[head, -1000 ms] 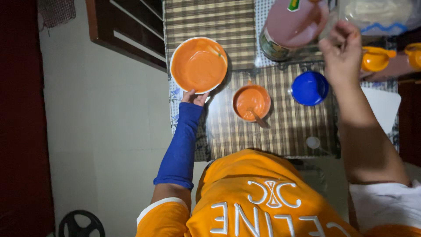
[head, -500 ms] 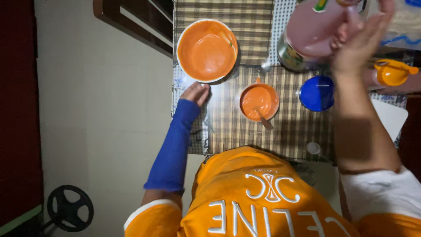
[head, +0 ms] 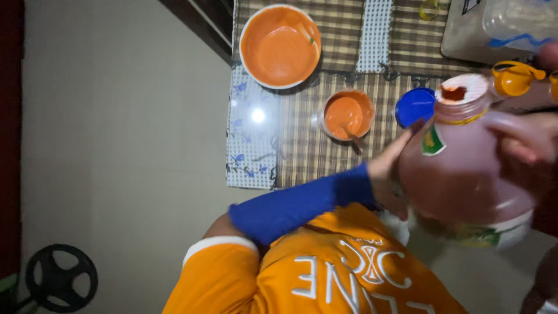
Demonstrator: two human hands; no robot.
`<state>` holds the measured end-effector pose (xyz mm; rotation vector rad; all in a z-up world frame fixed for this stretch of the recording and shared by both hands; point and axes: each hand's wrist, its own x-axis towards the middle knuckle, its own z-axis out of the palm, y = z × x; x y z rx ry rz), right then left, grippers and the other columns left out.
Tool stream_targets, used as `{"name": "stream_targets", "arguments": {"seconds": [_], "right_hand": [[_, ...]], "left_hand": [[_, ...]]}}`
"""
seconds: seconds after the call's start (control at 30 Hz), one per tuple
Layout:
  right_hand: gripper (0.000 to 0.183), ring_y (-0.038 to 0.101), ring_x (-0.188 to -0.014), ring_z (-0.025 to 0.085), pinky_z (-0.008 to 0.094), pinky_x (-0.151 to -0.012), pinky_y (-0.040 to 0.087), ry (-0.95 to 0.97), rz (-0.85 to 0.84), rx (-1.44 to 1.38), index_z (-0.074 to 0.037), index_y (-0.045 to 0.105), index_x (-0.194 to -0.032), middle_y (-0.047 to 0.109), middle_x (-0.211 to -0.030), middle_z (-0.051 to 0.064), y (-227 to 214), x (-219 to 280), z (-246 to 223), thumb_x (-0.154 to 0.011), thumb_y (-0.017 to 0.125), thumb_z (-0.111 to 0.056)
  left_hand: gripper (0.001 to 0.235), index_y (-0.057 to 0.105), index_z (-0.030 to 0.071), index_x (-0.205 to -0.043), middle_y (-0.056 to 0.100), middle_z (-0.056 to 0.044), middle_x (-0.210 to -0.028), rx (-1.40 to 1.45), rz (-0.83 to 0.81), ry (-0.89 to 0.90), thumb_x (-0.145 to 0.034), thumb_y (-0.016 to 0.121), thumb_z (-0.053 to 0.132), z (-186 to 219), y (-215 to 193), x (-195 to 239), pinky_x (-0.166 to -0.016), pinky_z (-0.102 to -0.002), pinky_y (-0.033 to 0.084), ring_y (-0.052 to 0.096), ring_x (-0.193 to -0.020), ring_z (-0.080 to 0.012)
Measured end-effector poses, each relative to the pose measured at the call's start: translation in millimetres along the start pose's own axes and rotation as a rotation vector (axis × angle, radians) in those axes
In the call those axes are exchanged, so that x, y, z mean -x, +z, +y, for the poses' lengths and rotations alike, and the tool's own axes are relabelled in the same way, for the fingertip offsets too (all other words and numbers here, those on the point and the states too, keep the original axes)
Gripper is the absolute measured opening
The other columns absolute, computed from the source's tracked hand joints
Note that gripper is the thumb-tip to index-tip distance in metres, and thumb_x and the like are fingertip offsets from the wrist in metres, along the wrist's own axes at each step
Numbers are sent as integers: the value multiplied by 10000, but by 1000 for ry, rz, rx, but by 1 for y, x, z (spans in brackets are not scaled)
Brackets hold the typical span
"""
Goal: The person pours an orange liquid from a large jug into a small container, then uses a spoon to stir the contents. They transfer some of the mixture into a larger bowl and continue stirring. The person adds more liquid from the jug and stirs again before closing the small container.
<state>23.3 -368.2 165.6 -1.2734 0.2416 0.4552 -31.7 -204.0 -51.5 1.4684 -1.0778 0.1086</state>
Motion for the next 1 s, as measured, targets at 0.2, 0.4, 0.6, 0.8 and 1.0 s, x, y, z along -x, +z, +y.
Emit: {"name": "stream_targets", "arguments": {"seconds": [0.2,0.4,0.6,0.8,1.0], "right_hand": [[516,515,-548,62,213,-427,422,148,-29,228,-122,519,-1330,581,-735,-12,22,12,10,-1052,536,-556],[768,582,-974,206,334,-825,502,-34,-100,891,-87,220,-1642,600,-1185,200,-10,0,55,-1029,391,-517],[890,524,-1309,286,418,-1087,398,133,-107,1004,-86,179,-1676,535,-1426,213,-46,21,82,-975,253,-630],[852,485,-1362,275,407,-1113,365,372,19,1006,-138,248,-1639,501,-1484,187,-29,10,75,-962,288,-654],[822,495,-1367,343,435,-1078,402,479,-59,925,-156,311,-1695,501,-1547,207,-6,-3,70,-1033,298,-643]], "left_hand": [[1274,289,67,-1522,355,-182,-1550,203,-60,-576,-517,993,408,13,57,61,-1232,-615,114,288,-1485,-310],[1147,320,66,-1473,390,-187,-1469,237,-80,-694,-567,945,390,18,76,104,-1167,-601,159,331,-1400,-318],[1020,352,65,-1423,424,-191,-1388,255,-26,-741,-618,897,372,30,96,118,-1102,-588,205,374,-1314,-327],[893,383,64,-1374,459,-195,-1307,237,-40,-743,-669,849,354,31,99,120,-1038,-574,251,417,-1229,-335],[768,414,63,-1324,494,-200,-1225,226,-41,-741,-720,801,336,31,102,124,-973,-561,296,460,-1144,-343]]}}
